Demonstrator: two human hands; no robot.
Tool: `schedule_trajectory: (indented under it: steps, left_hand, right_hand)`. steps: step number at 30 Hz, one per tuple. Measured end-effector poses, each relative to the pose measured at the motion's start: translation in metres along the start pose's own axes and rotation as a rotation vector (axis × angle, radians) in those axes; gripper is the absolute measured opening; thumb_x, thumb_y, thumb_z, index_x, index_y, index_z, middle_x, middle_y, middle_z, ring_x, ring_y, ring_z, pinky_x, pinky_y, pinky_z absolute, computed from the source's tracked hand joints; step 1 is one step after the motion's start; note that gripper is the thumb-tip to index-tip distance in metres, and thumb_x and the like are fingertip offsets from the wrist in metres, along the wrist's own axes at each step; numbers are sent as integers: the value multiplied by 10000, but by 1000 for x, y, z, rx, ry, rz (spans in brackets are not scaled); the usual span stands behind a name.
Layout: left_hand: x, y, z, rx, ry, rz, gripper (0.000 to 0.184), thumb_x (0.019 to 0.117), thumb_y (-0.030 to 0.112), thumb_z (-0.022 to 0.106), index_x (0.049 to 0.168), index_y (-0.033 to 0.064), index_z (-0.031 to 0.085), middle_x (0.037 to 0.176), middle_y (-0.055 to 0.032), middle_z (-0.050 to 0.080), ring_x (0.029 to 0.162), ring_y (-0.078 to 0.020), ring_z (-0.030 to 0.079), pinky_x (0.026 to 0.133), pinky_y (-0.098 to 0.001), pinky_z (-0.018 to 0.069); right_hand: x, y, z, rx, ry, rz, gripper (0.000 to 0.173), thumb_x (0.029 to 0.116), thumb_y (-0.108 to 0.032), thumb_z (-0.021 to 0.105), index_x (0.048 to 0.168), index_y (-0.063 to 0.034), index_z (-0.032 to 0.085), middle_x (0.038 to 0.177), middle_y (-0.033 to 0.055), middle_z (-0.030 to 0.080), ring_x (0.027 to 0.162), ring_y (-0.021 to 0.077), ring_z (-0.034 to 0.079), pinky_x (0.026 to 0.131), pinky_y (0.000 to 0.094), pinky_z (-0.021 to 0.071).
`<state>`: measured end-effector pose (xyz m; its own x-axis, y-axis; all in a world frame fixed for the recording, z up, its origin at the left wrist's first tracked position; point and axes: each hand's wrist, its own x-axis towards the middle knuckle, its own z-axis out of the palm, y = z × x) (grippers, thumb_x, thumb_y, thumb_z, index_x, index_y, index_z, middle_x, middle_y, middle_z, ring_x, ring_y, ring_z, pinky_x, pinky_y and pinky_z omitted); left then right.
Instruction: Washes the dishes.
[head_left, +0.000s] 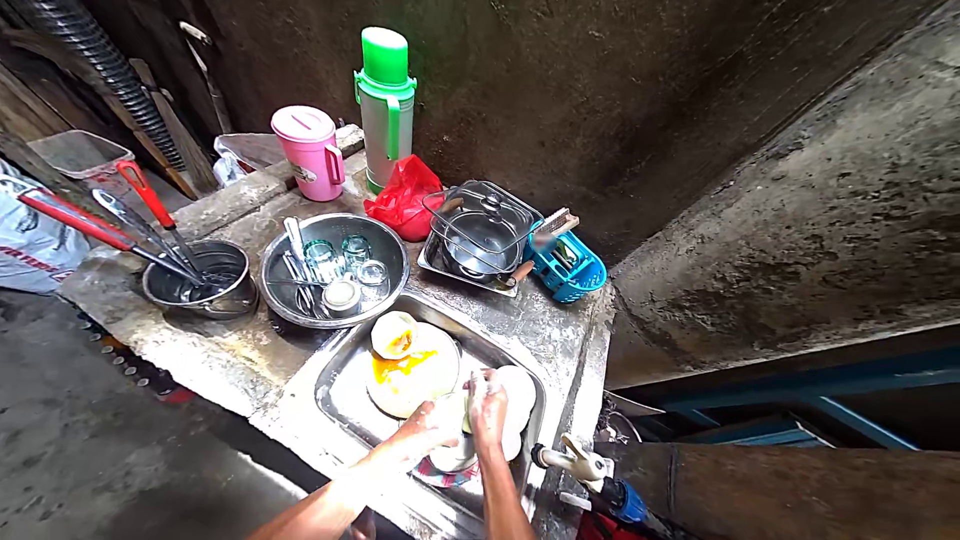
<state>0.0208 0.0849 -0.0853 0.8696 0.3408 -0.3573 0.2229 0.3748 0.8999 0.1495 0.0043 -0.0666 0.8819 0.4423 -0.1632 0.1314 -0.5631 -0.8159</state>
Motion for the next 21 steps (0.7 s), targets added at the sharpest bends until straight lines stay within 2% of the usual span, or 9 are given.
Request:
schedule_trajectory:
  steps: [2, 4, 5, 8, 10, 12, 14, 18, 21]
  left_hand:
    - [4, -3, 4, -13, 50, 72, 480, 817, 26, 728, 1277, -19, 600, 1166, -92, 694, 1073, -139, 671, 944, -335, 573]
    - [6, -1, 5, -66, 140, 99, 318, 966, 61, 594, 1275, -17, 577, 1139, -96, 684, 1046, -136, 668, 933, -332, 568]
    - [6, 0, 5, -82, 184, 92, 362, 911, 52, 642, 1259, -24, 578, 1109, -101, 686, 1007, -150, 677, 890, -343, 580]
    - [-2, -3, 9, -25, 271, 85, 712, 671, 134, 819, 1295, -53, 533, 1144, -132, 669, 1033, -186, 670, 887, -367, 582]
    - [-6, 2, 25, 220, 291, 205, 578, 764, 208, 793, 1240, -67, 615, 1139, -141, 695, 1061, -170, 665, 960, -342, 540]
    - [2, -7, 33, 474, 268, 395, 455, 869, 240, 736, 1261, 13, 694, 1204, -115, 725, 1157, -169, 668, 1067, -362, 503]
    - [9, -17, 31, 628, 191, 545, 406, 903, 213, 686, 1285, 78, 716, 1200, -99, 741, 1139, -220, 682, 1052, -455, 491]
    - [12, -27, 12, 776, -101, 594, 453, 950, 103, 582, 1400, 104, 635, 1345, -81, 683, 1225, -201, 663, 1072, -417, 510]
    - [7, -40, 6, 947, -243, 521, 466, 981, 66, 541, 1446, 67, 580, 1457, -120, 598, 1348, -266, 574, 1127, -464, 451]
  right_hand:
    - [-19, -13, 12, -113, -75, -178, 309, 1025, -226, 561, 1251, -87, 719, 1196, 109, 733, 1145, 273, 685, 1009, 514, 530]
    - [-32, -4, 20, -101, -93, -414, 320, 970, -161, 563, 1227, -75, 734, 1311, 123, 686, 1271, 302, 609, 1111, 500, 458]
    - [-32, 5, 20, -82, -77, -436, 330, 958, -123, 565, 1236, -49, 727, 1333, 154, 668, 1296, 329, 588, 1130, 513, 440]
    - [-25, 35, 22, 347, 120, -116, 333, 1014, -35, 460, 1272, 67, 644, 1266, 196, 673, 1179, 249, 640, 1042, 415, 508]
    - [-27, 32, 33, 757, 255, 239, 350, 1106, -200, 397, 1296, 33, 576, 1128, 152, 653, 992, 184, 632, 871, 369, 543]
    - [-42, 21, 39, 1161, 171, 435, 447, 1124, -376, 279, 1356, -73, 512, 1152, 113, 672, 1014, 191, 669, 852, 399, 575]
    - [-60, 15, 35, 1397, 52, 554, 481, 1107, -473, 279, 1289, -107, 532, 1083, 99, 669, 983, 203, 675, 826, 404, 585]
    - [-78, 29, -9, 915, 61, 576, 325, 1118, -216, 360, 1124, 24, 579, 791, 109, 655, 654, 184, 657, 571, 348, 574]
    - [-86, 56, -42, 528, 182, 458, 248, 1077, -107, 485, 1186, 87, 592, 768, 128, 668, 601, 170, 658, 565, 336, 583]
